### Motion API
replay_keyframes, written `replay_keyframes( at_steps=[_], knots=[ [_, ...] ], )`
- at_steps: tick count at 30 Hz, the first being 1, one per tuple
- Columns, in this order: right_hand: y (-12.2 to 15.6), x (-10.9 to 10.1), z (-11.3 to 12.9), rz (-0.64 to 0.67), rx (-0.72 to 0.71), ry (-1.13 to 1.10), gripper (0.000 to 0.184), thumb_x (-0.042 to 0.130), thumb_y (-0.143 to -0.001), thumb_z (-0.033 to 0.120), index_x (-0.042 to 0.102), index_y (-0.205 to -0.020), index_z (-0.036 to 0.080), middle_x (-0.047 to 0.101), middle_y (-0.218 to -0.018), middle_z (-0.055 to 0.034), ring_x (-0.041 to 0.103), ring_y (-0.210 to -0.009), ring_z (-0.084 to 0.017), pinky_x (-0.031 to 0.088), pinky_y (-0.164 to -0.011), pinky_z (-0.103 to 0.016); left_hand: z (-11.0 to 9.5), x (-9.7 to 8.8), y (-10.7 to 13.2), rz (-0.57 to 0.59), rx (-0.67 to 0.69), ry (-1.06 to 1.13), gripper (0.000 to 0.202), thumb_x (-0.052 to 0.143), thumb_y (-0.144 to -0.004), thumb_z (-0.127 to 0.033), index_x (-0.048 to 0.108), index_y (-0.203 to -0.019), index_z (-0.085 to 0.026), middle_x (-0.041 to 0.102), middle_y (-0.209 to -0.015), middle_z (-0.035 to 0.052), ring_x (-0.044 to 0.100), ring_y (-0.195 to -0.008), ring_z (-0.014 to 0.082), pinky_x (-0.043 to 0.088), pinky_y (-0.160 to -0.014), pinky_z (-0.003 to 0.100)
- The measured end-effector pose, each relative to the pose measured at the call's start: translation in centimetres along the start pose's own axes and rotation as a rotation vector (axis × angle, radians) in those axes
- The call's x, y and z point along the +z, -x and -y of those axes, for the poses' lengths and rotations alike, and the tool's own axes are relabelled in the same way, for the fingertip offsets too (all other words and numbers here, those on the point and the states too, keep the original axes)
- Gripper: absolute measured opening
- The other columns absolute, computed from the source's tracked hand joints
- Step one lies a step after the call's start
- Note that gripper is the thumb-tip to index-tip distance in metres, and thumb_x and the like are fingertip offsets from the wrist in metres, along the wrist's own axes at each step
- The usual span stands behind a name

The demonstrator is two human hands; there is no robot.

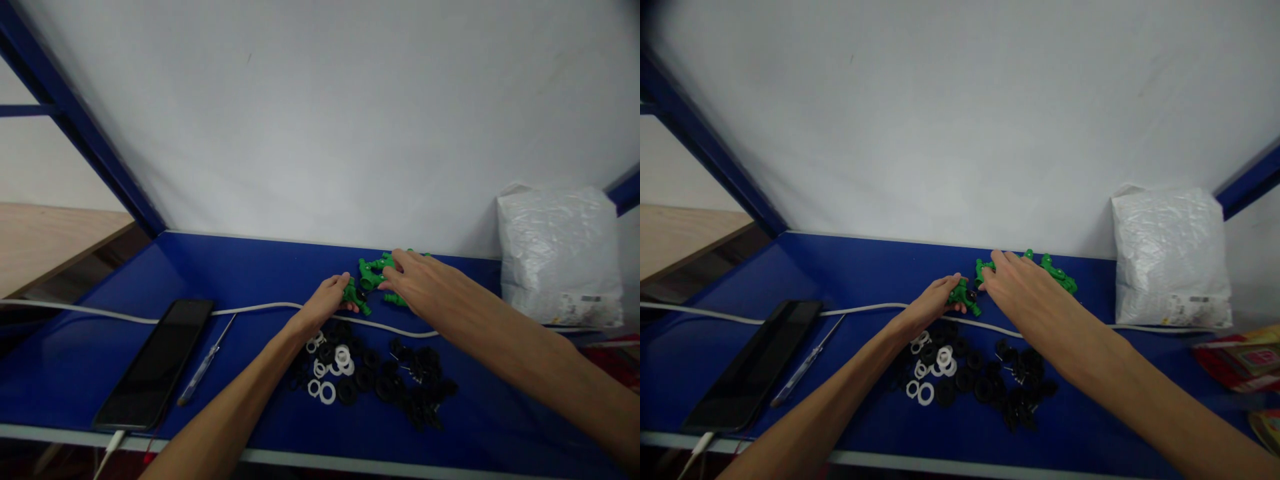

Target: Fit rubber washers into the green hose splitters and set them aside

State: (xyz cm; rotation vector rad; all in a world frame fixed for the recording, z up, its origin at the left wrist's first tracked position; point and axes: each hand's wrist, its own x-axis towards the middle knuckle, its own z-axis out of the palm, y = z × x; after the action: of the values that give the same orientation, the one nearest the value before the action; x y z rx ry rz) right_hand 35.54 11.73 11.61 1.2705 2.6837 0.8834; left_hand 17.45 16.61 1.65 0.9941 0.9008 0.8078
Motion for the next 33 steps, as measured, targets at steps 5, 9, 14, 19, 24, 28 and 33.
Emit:
replay_keyframes(
  at_steps=[5,9,14,19,24,28,33],
  knots=[
    [0.3,0.1,0.2,-0.042,-0.024,-0.048,0.025,0.057,-0.089,0.004,0.059,-0.112,0.015,0.067,-0.094,-0.0116,0.062,-0.082,-0.025,0.045,-0.071,-0.033,0.0,0.0,0.0,0.019,0.017,-0.004,0.033,0.053,-0.099,-0.045,0.061,-0.091,-0.014,0.064,-0.071,0.0016,0.06,-0.059,0.0119,0.048,-0.069,0.027],
    [1.0,-0.1,0.5,-0.077,-0.037,-0.034,0.054,0.052,-0.079,-0.007,0.051,-0.13,0.012,0.066,-0.115,-0.0172,0.063,-0.095,-0.026,0.047,-0.078,-0.034,-0.1,0.0,0.3,0.019,0.022,-0.011,0.032,0.05,-0.101,-0.043,0.061,-0.093,-0.013,0.064,-0.071,0.0014,0.06,-0.06,0.0113,0.048,-0.069,0.026],
    [0.5,-0.2,0.2,-0.029,-0.021,-0.059,0.039,0.054,-0.082,-0.004,0.058,-0.116,0.015,0.068,-0.111,-0.016,0.065,-0.085,-0.024,0.046,-0.072,-0.033,-0.3,0.1,0.2,0.002,0.005,-0.023,0.031,0.047,-0.103,-0.04,0.061,-0.097,-0.013,0.063,-0.069,0.0008,0.059,-0.057,0.011,0.047,-0.067,0.025],
    [-0.1,-0.2,-0.2,0.011,-0.031,-0.064,0.017,0.051,-0.095,0.008,0.065,-0.102,0.014,0.068,-0.099,-0.0154,0.063,-0.076,-0.024,0.046,-0.069,-0.036,-0.1,0.1,0.0,-0.005,-0.002,-0.021,0.031,0.045,-0.104,-0.037,0.061,-0.096,-0.012,0.064,-0.07,0.0014,0.06,-0.057,0.0112,0.048,-0.067,0.026],
    [0.1,0.3,-0.2,-0.015,-0.04,-0.031,0.013,0.051,-0.096,0.012,0.064,-0.098,0.015,0.066,-0.093,-0.0142,0.062,-0.082,-0.027,0.045,-0.071,-0.037,0.1,-0.1,0.0,0.022,0.024,0.005,0.032,0.052,-0.1,-0.043,0.061,-0.097,-0.012,0.065,-0.071,0.0026,0.061,-0.059,0.0121,0.047,-0.067,0.026],
    [0.4,0.8,-0.3,-0.011,-0.044,-0.03,0.021,0.056,-0.092,0.012,0.061,-0.113,0.015,0.067,-0.101,-0.014,0.061,-0.083,-0.025,0.044,-0.071,-0.035,0.0,0.0,0.0,0.005,0.007,0.005,0.031,0.05,-0.102,-0.041,0.061,-0.096,-0.013,0.064,-0.07,0.0018,0.061,-0.059,0.0119,0.048,-0.068,0.026],
    [0.4,1.2,-0.3,-0.021,-0.032,-0.006,0.022,0.058,-0.093,0.014,0.06,-0.114,0.017,0.066,-0.103,-0.0142,0.062,-0.083,-0.025,0.045,-0.071,-0.036,-0.1,0.1,0.0,0.015,0.017,0.016,0.031,0.053,-0.1,-0.043,0.062,-0.092,-0.014,0.064,-0.072,0.0018,0.06,-0.059,0.0119,0.048,-0.069,0.027]
  ],
)
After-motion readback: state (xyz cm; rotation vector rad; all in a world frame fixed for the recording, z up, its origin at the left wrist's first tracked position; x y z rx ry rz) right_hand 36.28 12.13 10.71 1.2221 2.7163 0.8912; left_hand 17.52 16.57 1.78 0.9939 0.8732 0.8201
